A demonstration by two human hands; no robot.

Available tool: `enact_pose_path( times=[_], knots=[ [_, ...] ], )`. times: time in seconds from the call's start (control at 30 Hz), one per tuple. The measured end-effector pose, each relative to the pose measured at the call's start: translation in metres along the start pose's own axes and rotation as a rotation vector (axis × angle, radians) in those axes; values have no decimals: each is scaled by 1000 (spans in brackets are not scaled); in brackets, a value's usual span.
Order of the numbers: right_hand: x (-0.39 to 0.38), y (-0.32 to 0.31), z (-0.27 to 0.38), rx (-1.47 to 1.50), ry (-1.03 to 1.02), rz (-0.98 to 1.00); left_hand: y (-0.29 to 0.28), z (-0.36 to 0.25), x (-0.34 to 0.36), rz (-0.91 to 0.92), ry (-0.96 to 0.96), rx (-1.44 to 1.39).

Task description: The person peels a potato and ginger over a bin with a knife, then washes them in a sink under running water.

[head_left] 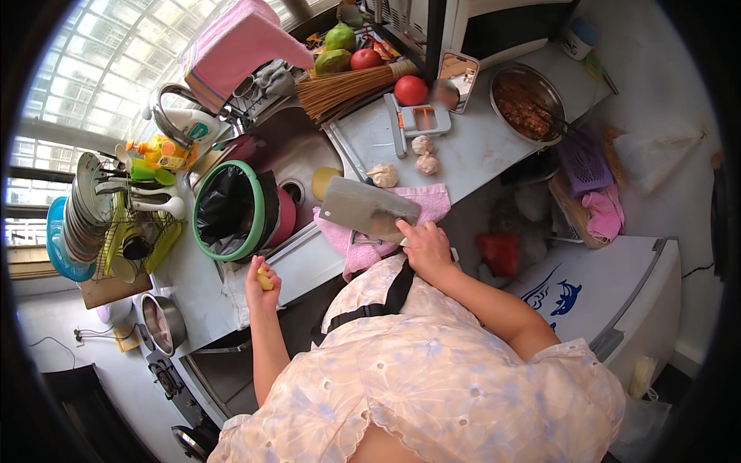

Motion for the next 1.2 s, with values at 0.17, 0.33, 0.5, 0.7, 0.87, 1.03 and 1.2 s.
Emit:
enact_pose_path(
  times=[0.17, 0.33, 0.5, 0.7, 0.87, 1.03, 1.2],
  knots=[
    [3, -4, 4, 92, 19, 16, -33, -34, 38, -86, 90, -111],
    [15, -5, 24, 106, 50, -108, -53, -64, 72, -115, 88, -94],
    [17, 5, 39, -55, 63, -118, -39, -75, 79, -53, 70, -74],
    [2, -4, 44, -91, 50, -133, -9, -95, 96, -117, 188, 79],
    [-5, 0, 39, -59, 83, -125, -6, -124, 96, -71, 218, 73],
    [0, -12, 40, -11, 108, -113, 6, -158, 47, 65, 238, 105],
    [3, -12, 31, 52, 143, -134, 18, -175, -26, 95, 248, 69]
  ],
)
Point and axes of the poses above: each hand's wrist, its own x-axis towards the middle knuckle, its own y-axis out of the palm, z = x × y, the point moved 5 cm from there along x, towards the middle knuckle, and after that the axes turned 15 degrees about -x, right-handed, at the moved point
